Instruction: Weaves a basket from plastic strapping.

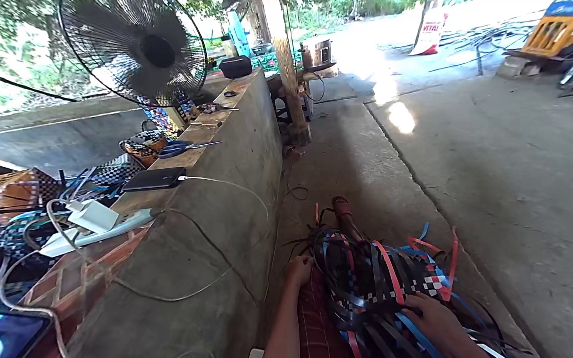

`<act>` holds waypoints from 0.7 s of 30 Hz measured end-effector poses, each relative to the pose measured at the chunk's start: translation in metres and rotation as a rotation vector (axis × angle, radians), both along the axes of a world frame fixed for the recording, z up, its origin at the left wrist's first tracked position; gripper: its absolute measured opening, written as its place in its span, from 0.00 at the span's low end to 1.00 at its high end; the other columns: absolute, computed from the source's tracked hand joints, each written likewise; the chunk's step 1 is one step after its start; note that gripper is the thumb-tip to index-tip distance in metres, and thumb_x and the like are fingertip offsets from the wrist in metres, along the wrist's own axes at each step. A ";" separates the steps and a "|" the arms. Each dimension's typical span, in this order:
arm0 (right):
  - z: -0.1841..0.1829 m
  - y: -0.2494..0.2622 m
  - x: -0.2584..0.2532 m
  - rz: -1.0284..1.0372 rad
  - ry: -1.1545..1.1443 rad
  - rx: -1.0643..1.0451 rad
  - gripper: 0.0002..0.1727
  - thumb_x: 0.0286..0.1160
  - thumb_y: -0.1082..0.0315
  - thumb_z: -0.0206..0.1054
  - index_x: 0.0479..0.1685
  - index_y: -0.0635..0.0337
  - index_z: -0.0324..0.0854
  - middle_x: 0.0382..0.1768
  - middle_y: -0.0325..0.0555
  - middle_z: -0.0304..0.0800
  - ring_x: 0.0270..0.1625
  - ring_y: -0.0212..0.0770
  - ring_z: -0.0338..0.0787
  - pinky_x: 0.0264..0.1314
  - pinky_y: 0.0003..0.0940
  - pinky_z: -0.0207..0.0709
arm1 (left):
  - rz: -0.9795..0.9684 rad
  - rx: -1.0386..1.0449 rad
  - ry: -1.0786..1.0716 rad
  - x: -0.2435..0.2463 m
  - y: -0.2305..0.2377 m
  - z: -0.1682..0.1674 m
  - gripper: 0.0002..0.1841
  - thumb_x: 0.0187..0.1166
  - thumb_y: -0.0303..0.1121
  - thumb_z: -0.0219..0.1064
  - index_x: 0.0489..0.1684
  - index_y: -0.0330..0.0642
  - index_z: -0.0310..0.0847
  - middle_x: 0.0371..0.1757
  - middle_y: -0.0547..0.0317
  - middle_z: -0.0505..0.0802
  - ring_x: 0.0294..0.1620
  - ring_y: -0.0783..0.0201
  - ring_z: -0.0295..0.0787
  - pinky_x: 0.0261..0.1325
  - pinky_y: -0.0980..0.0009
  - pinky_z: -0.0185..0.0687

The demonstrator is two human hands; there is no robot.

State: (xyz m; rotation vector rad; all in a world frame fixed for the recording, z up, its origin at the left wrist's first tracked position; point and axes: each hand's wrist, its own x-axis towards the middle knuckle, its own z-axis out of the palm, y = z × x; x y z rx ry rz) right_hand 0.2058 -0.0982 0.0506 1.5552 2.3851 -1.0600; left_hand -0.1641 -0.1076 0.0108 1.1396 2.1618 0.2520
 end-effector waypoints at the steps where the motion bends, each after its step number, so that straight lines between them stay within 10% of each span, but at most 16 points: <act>1: 0.001 0.000 0.000 -0.002 -0.001 -0.003 0.19 0.86 0.56 0.65 0.60 0.61 0.89 0.64 0.62 0.87 0.70 0.61 0.85 0.72 0.58 0.75 | 0.001 -0.002 0.003 0.000 0.000 0.001 0.23 0.93 0.49 0.52 0.71 0.49 0.85 0.74 0.50 0.87 0.78 0.51 0.81 0.82 0.45 0.70; 21: 0.006 0.002 -0.006 0.010 -0.029 -0.010 0.19 0.86 0.56 0.65 0.62 0.60 0.88 0.65 0.60 0.87 0.70 0.59 0.85 0.73 0.57 0.74 | 0.017 -0.014 0.005 0.001 0.000 0.002 0.23 0.92 0.50 0.52 0.73 0.51 0.85 0.76 0.52 0.86 0.81 0.52 0.79 0.84 0.46 0.69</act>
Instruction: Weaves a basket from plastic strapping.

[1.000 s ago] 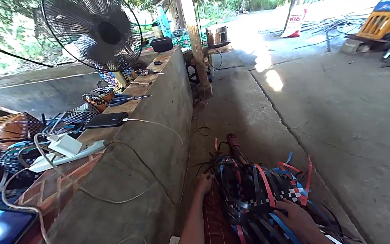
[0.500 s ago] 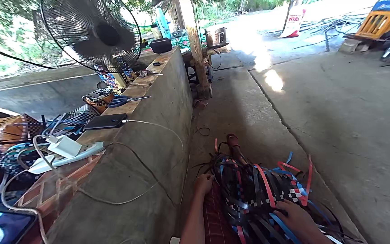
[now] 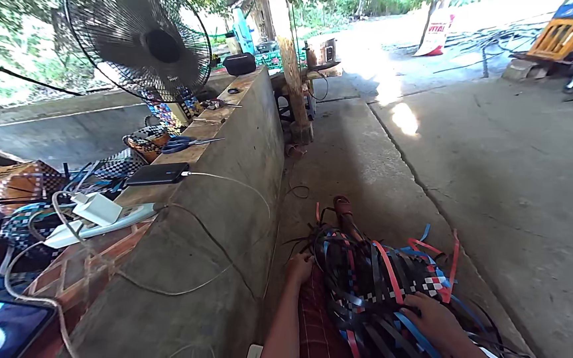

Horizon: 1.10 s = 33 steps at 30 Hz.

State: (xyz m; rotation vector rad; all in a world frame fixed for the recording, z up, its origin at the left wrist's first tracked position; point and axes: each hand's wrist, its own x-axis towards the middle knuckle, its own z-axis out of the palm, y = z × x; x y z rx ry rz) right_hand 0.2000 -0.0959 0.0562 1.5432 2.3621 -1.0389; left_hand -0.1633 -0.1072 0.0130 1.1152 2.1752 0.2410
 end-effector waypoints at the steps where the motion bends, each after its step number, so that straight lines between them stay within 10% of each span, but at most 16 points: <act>1: -0.001 0.000 0.000 0.003 -0.001 0.001 0.19 0.86 0.55 0.64 0.62 0.59 0.88 0.65 0.60 0.87 0.70 0.59 0.85 0.73 0.57 0.74 | -0.001 -0.003 0.001 0.001 0.000 0.001 0.23 0.92 0.50 0.53 0.72 0.51 0.85 0.76 0.52 0.86 0.80 0.52 0.79 0.83 0.46 0.69; 33: 0.000 0.007 0.011 0.102 0.063 0.073 0.20 0.86 0.60 0.63 0.59 0.68 0.88 0.62 0.69 0.88 0.70 0.68 0.84 0.74 0.64 0.72 | 0.003 0.056 -0.016 0.007 -0.006 0.007 0.24 0.93 0.51 0.50 0.72 0.51 0.85 0.77 0.51 0.85 0.81 0.51 0.78 0.82 0.43 0.69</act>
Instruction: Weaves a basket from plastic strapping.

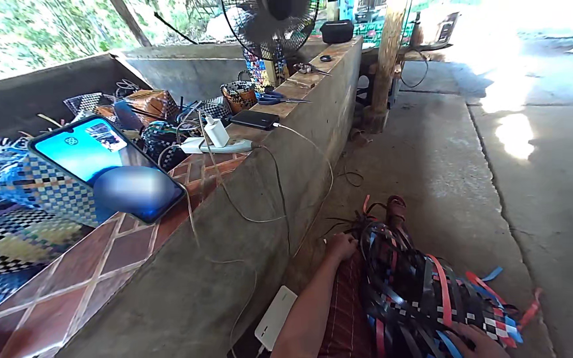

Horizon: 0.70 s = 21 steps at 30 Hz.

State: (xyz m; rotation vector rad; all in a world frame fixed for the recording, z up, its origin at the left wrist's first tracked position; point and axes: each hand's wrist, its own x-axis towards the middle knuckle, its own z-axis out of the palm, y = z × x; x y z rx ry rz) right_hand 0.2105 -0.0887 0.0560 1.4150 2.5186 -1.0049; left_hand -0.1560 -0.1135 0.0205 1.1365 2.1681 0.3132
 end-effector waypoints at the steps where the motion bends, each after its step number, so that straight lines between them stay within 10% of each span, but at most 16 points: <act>1: 0.001 0.000 0.000 0.001 0.001 0.001 0.20 0.86 0.60 0.63 0.60 0.68 0.88 0.62 0.69 0.88 0.71 0.68 0.83 0.75 0.64 0.71 | -0.001 -0.002 -0.002 0.000 0.000 0.000 0.24 0.93 0.50 0.50 0.72 0.51 0.85 0.77 0.51 0.85 0.81 0.51 0.78 0.82 0.43 0.70; 11: 0.006 -0.006 -0.003 -0.016 0.050 0.026 0.20 0.87 0.61 0.62 0.58 0.71 0.87 0.60 0.71 0.88 0.68 0.68 0.85 0.73 0.66 0.72 | 0.283 0.321 -0.018 0.012 -0.026 0.005 0.18 0.86 0.30 0.57 0.70 0.43 0.83 0.74 0.47 0.85 0.74 0.50 0.83 0.78 0.51 0.77; 15: 0.005 -0.003 -0.003 0.000 0.054 0.047 0.20 0.85 0.61 0.63 0.58 0.72 0.87 0.60 0.72 0.87 0.67 0.70 0.85 0.71 0.68 0.72 | 0.312 0.655 -0.097 0.032 -0.069 0.005 0.16 0.79 0.18 0.55 0.54 0.35 0.90 0.59 0.45 0.91 0.66 0.53 0.86 0.74 0.57 0.79; 18: 0.005 0.004 -0.004 0.009 0.065 0.053 0.20 0.85 0.60 0.64 0.58 0.72 0.87 0.59 0.73 0.87 0.66 0.72 0.85 0.70 0.69 0.73 | 0.121 1.043 -0.261 0.066 -0.109 0.018 0.13 0.71 0.14 0.55 0.31 0.28 0.89 0.41 0.48 0.93 0.51 0.60 0.90 0.63 0.63 0.85; 21: -0.001 0.011 -0.005 0.016 0.103 0.081 0.19 0.83 0.60 0.66 0.53 0.71 0.89 0.56 0.73 0.89 0.64 0.72 0.86 0.68 0.70 0.73 | -0.409 0.996 -0.581 0.103 -0.139 0.049 0.11 0.74 0.17 0.58 0.29 0.29 0.90 0.38 0.47 0.94 0.48 0.59 0.91 0.61 0.60 0.85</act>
